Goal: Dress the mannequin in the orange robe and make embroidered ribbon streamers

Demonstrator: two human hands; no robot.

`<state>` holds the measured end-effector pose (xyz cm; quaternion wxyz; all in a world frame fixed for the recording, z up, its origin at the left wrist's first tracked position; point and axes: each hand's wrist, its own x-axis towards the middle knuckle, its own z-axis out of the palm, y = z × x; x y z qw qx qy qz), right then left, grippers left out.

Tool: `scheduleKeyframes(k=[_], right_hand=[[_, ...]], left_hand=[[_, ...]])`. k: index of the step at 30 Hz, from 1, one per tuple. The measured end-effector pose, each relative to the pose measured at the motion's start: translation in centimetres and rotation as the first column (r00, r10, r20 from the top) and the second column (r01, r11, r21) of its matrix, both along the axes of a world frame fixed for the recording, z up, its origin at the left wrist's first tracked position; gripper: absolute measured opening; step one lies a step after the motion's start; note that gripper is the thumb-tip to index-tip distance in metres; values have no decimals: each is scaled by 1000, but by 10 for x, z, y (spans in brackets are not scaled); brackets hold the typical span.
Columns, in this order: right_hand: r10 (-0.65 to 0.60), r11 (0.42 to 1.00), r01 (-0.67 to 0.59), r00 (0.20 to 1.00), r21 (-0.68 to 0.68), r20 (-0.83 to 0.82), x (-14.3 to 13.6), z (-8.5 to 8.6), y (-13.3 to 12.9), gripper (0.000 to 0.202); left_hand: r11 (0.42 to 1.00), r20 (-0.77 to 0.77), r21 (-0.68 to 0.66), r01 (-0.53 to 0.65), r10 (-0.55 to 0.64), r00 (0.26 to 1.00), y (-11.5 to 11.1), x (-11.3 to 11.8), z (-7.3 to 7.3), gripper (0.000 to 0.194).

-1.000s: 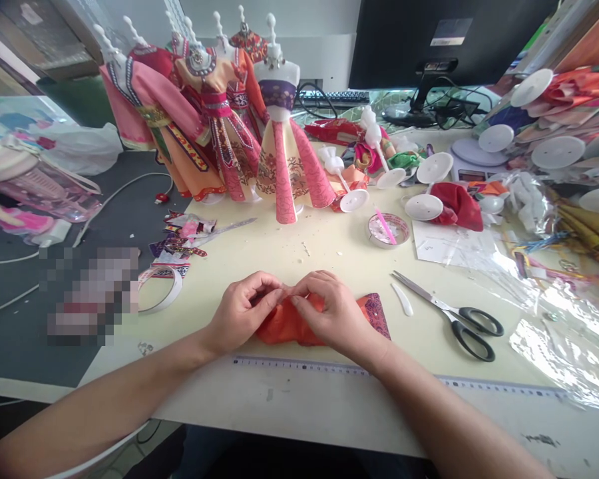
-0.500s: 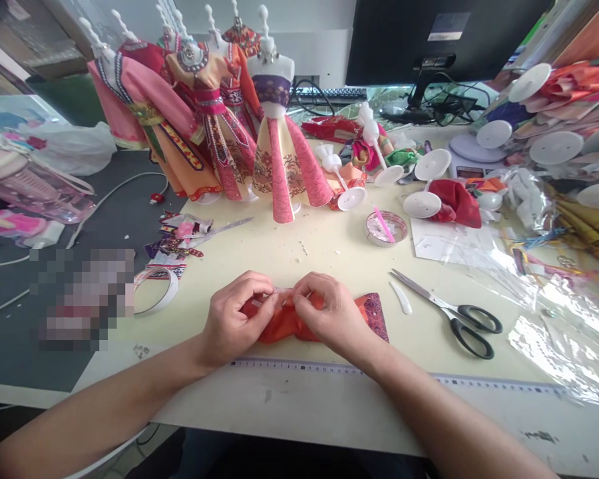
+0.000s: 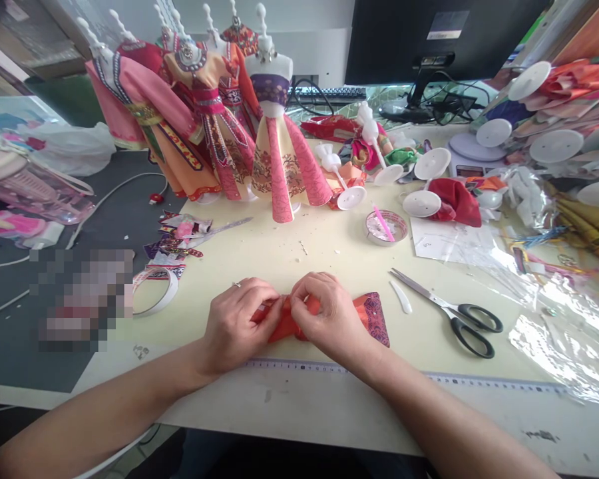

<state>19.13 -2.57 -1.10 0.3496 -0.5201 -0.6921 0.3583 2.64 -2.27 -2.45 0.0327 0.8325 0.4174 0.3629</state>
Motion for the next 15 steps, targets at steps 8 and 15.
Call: scheduleKeyframes(k=[8,15], right_hand=[[48,997,-47,999,64,-12,0,0,1,17],[59,997,-58,998,57,-16,2,-2,0,16]], left_hand=[[928,258,-372,22,81,963,2,1,4,6],[889,327,-455,48,117,938,2,2,8,6]])
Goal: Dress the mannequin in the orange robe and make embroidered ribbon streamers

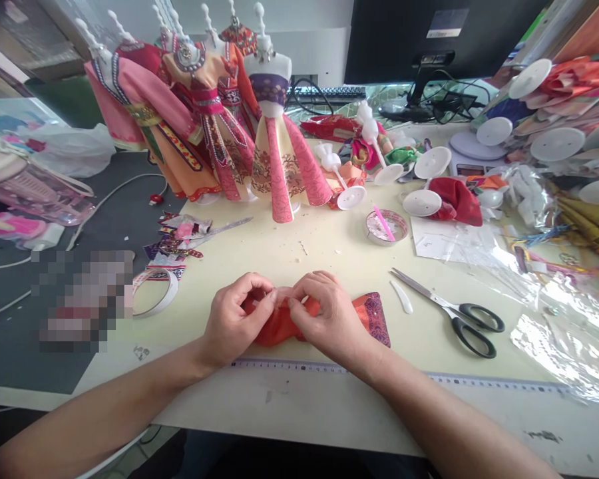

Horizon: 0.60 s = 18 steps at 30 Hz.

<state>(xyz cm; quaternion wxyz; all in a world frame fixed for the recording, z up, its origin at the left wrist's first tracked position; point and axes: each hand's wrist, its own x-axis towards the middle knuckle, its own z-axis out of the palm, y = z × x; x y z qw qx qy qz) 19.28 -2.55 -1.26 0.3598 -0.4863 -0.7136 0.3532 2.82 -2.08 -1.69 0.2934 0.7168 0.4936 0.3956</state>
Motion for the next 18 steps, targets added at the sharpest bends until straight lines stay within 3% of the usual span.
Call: scheduleKeyframes(k=[3,10,18], right_hand=[[-43,997,44,999,-56,14,0,2,0,16],[-79,993,83,996,-80,44,-2,2,-2,16],[-91,996,92,994,-22,54,-4,0,-2,17]], left_hand=[[999,-18,37,5,-5,1000,-1,0,-1,5],[951,-149,305,51,-5,989,-3,0,-6,6],[929,-244,355,103,-15,970,-5,1,-5,6]])
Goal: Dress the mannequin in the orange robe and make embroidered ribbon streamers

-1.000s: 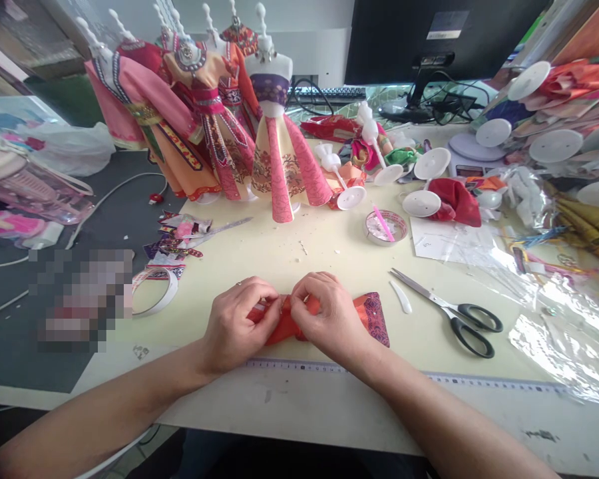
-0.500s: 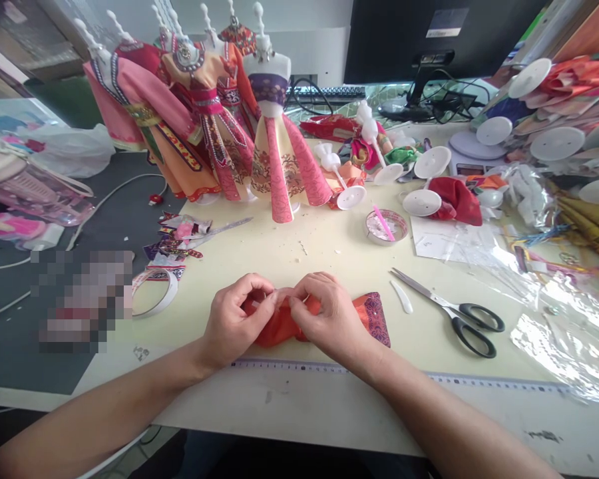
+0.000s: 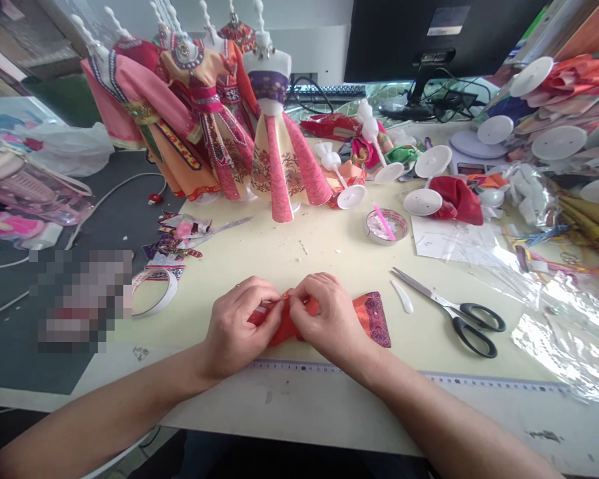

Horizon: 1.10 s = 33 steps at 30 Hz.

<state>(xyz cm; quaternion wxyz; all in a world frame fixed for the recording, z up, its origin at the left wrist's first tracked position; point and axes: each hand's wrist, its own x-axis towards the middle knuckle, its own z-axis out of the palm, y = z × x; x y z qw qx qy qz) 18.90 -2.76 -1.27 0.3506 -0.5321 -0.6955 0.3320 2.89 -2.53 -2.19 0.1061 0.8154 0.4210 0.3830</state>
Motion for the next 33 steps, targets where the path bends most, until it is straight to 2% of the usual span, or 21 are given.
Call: scheduleKeyframes(k=[14,21,33], right_hand=[[16,995,-21,999,98,50,-2,0,0,19],[22,987,-35,996,154,87,-2,-1,0,20],[19,986,-35,995,160,98,0,-2,0,19]], left_hand=[[999,-17,-1,-36,36,999,2,0,0,6],[999,39,-31,-11,12,999,2,0,-1,7],[999,60,-27,25,-23,998,1,-1,-2,7]])
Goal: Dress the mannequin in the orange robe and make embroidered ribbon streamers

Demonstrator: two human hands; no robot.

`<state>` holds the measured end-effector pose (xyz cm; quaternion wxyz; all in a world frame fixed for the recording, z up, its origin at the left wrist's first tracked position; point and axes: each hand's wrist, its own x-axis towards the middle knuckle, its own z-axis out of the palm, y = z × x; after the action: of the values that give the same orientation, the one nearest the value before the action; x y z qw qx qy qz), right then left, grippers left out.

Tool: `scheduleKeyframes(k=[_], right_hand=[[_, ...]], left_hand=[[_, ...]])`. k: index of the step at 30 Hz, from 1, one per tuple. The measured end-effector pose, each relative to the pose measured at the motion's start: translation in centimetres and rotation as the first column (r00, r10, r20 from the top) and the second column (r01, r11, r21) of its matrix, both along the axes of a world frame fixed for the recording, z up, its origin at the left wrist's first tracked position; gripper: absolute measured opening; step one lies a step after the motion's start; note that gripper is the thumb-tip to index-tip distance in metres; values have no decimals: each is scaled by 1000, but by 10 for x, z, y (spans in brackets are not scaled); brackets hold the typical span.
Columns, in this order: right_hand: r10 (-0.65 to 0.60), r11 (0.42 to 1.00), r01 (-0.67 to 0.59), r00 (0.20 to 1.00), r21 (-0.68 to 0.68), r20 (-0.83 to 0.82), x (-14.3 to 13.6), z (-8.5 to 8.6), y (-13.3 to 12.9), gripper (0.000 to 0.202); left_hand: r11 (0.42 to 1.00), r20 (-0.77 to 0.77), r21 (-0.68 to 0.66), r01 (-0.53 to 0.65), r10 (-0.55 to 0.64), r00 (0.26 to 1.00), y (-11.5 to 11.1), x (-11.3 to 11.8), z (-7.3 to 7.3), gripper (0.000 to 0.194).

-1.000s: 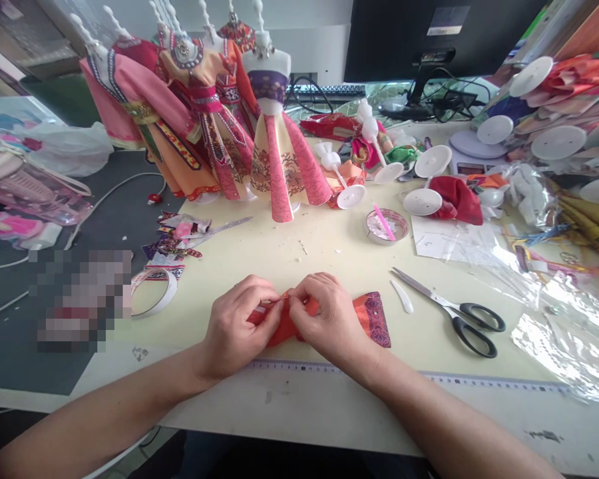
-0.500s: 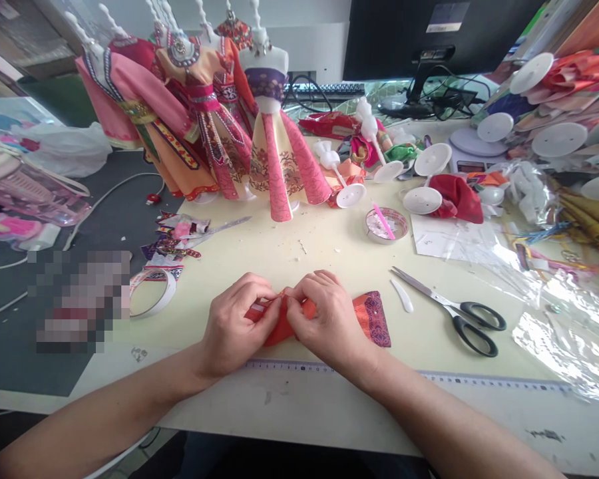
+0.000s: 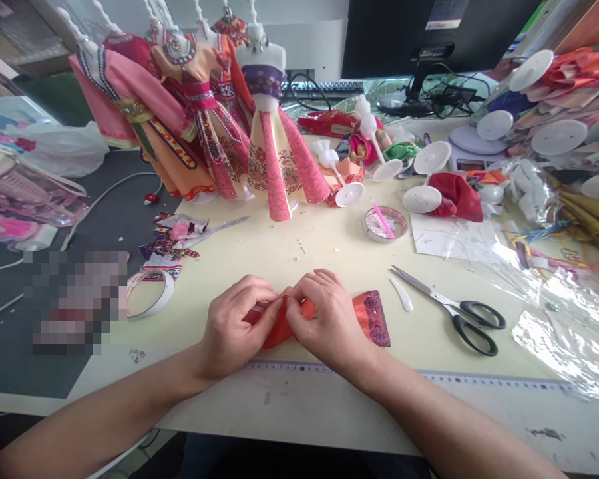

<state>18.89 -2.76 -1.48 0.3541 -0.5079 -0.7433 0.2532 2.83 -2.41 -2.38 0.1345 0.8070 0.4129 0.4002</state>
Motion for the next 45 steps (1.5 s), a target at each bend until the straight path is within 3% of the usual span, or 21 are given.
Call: scheduleKeyframes(k=[26,45], right_hand=[[-15,999,13,999,50,38,-3,-1,-1,23],[44,992,-47,999,117,26,-2,-1,0,17]], left_hand=[[999,-47,36,8,-6,999,0,0,-1,9],[1000,-50,9,19,-18,999,-1,-1,-1,6]])
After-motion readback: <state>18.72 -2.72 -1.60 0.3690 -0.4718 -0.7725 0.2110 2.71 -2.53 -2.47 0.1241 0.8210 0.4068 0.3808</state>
